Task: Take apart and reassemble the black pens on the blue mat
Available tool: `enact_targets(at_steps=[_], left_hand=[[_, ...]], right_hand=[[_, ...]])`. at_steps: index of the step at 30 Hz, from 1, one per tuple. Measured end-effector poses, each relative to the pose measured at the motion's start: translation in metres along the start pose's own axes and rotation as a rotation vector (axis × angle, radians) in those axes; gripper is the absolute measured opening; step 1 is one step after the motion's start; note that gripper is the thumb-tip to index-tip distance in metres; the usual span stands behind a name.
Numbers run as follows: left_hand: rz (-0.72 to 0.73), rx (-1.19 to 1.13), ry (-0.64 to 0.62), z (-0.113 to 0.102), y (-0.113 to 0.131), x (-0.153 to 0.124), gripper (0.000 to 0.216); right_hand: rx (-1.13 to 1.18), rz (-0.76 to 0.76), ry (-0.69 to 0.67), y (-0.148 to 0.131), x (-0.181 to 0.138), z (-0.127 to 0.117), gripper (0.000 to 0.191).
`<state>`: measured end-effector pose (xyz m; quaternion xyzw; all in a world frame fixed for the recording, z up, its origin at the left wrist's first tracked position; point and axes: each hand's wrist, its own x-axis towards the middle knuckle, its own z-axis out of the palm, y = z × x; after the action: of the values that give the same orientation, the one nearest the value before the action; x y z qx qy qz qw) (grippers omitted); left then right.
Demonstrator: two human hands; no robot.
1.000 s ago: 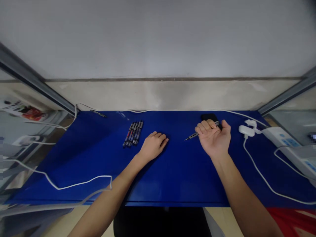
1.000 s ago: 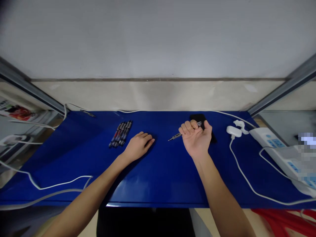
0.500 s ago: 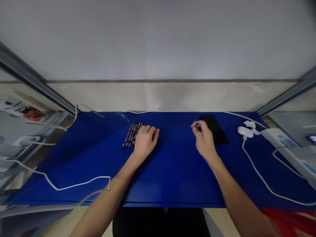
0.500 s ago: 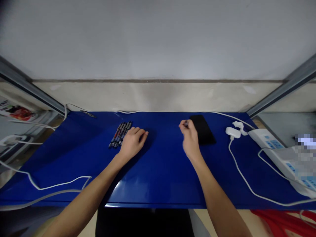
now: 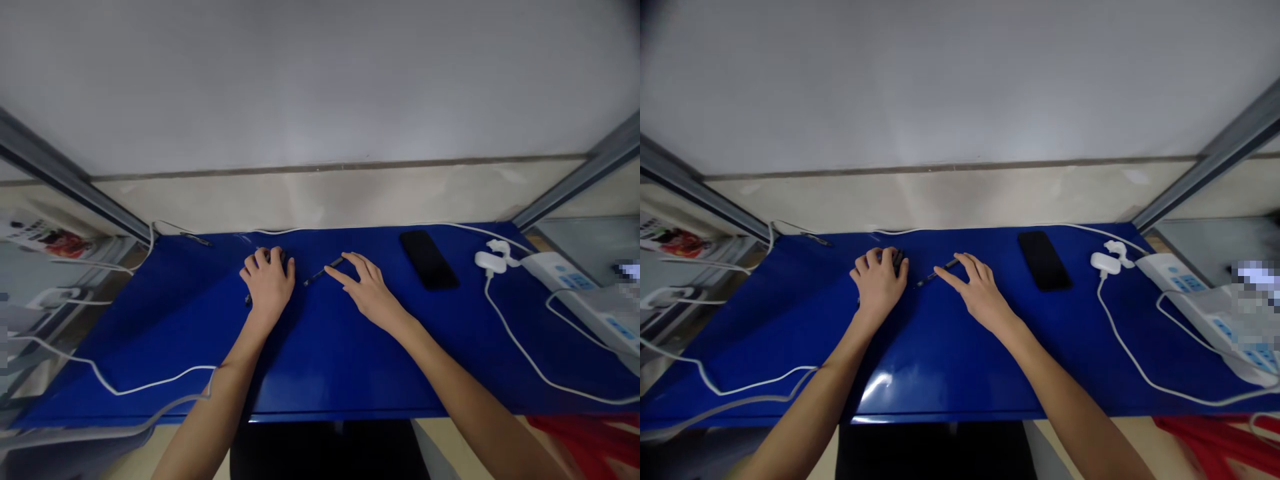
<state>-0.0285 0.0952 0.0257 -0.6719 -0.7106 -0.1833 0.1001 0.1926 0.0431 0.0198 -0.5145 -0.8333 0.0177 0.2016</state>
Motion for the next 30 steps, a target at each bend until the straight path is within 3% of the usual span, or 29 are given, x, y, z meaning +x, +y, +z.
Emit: enact_targets(at_steps=[5,8,14,21,24,30], left_hand=[[-0.097,0.093,-0.132,0.010,0.001,-0.005,0.062],[-0.059,0.101,-0.141,0.018,0.003,-0.006,0.065],[0.202,0.050,-0.130,0.026,0.011,-0.010,0.061],[0.725,-0.176,-0.229,0.012,0.028,-0.021,0.053],[0.784,-0.239,-0.249,0.009,0.030,-0.023,0.051],[0.732,-0.272,-0.250,0.010,0.025,-0.020,0.049]], right_hand=[[0.030,0.066,-0.021,0.008,-0.002,0.001,0.058],[0.044,0.079,-0.046,0.010,-0.003,0.007,0.055],[0.078,0.093,-0.064,0.011,-0.003,0.012,0.051],[0.080,0.125,0.013,0.021,-0.001,0.023,0.053],[0.066,0.121,0.035,0.029,-0.001,0.023,0.045],[0.107,0.083,-0.015,0.040,0.000,0.002,0.023]])
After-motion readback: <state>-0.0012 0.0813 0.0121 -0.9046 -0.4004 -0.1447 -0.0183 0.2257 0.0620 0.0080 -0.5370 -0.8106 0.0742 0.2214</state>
